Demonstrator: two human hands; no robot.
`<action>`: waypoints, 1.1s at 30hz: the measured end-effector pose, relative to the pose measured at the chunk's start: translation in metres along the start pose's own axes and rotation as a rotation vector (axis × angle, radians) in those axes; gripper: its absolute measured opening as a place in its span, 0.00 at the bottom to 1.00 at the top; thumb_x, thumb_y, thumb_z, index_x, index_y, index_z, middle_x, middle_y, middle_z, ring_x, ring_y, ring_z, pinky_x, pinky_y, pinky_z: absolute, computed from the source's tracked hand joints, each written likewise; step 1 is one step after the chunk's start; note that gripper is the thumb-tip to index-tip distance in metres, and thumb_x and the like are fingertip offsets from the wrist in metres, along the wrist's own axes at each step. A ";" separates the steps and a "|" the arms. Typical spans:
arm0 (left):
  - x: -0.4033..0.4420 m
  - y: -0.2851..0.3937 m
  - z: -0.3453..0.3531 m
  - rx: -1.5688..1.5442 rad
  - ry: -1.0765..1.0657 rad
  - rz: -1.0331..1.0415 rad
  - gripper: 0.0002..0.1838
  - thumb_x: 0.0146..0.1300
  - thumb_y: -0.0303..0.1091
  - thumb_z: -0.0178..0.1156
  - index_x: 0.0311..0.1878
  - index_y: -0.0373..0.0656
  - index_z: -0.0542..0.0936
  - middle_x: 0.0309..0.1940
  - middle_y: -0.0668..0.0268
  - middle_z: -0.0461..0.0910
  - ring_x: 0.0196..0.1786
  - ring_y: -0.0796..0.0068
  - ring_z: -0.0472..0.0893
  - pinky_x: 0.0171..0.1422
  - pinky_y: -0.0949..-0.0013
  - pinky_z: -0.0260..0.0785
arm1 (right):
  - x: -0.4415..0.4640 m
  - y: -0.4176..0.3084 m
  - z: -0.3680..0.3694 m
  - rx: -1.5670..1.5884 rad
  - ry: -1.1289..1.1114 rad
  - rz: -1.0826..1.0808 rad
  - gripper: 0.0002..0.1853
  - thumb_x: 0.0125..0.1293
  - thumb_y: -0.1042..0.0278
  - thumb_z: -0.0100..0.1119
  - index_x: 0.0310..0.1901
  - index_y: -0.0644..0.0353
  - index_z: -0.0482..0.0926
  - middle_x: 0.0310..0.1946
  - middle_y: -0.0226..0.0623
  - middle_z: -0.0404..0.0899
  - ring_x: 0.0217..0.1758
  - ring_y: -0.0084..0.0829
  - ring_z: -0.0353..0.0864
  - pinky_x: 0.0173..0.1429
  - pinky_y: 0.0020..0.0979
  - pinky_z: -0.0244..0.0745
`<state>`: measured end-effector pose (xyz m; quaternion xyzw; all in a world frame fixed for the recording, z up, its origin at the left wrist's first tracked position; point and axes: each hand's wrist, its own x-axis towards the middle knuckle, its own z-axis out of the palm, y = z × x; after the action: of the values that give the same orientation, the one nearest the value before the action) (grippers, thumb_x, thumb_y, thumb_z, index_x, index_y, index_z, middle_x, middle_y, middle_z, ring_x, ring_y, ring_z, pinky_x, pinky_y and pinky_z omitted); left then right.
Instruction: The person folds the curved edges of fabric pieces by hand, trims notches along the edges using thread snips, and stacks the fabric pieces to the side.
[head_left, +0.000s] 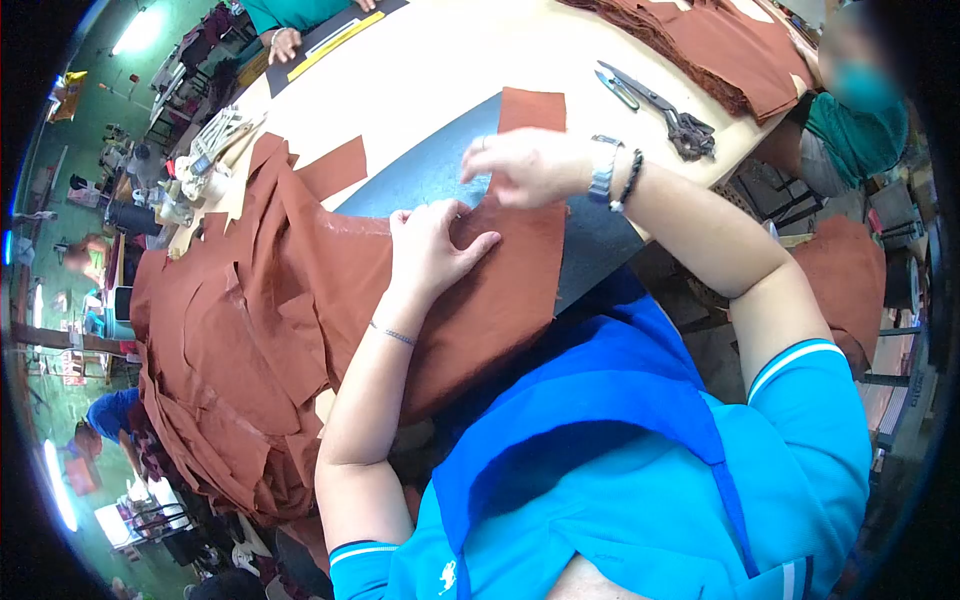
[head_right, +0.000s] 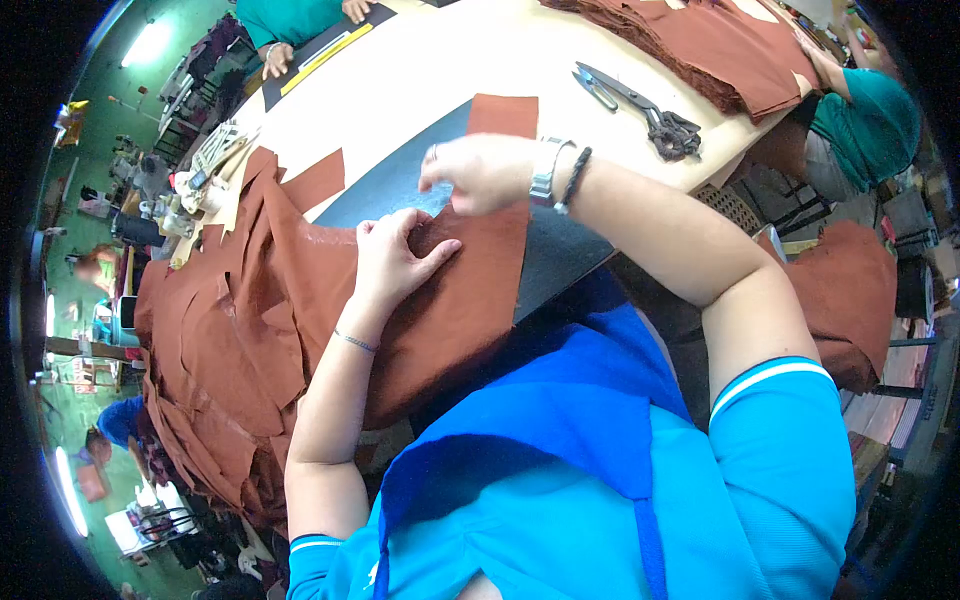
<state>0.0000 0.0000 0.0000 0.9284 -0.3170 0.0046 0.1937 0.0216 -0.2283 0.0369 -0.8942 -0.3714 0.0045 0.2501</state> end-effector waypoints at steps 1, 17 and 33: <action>-0.002 0.000 0.002 -0.007 0.020 0.010 0.27 0.53 0.61 0.70 0.44 0.48 0.83 0.40 0.64 0.84 0.48 0.66 0.81 0.59 0.53 0.57 | -0.002 -0.003 0.008 0.058 -0.073 0.044 0.19 0.60 0.73 0.58 0.54 0.58 0.80 0.53 0.43 0.78 0.51 0.45 0.81 0.59 0.40 0.76; -0.018 -0.044 -0.010 0.252 0.098 0.286 0.13 0.63 0.32 0.61 0.48 0.63 0.86 0.42 0.77 0.81 0.50 0.73 0.80 0.76 0.34 0.50 | -0.030 0.017 0.051 -0.160 0.192 -0.219 0.10 0.61 0.76 0.51 0.41 0.60 0.81 0.46 0.41 0.78 0.52 0.42 0.79 0.53 0.38 0.79; -0.019 -0.054 -0.011 0.302 0.227 0.386 0.10 0.61 0.33 0.63 0.44 0.60 0.87 0.40 0.78 0.81 0.48 0.76 0.81 0.75 0.38 0.54 | -0.026 -0.035 0.068 -0.513 0.199 -0.091 0.13 0.65 0.66 0.50 0.47 0.59 0.79 0.42 0.33 0.77 0.50 0.31 0.76 0.51 0.33 0.70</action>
<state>0.0176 0.0545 -0.0114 0.8628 -0.4600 0.1927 0.0826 -0.0332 -0.1944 -0.0111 -0.9066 -0.3740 -0.1886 0.0507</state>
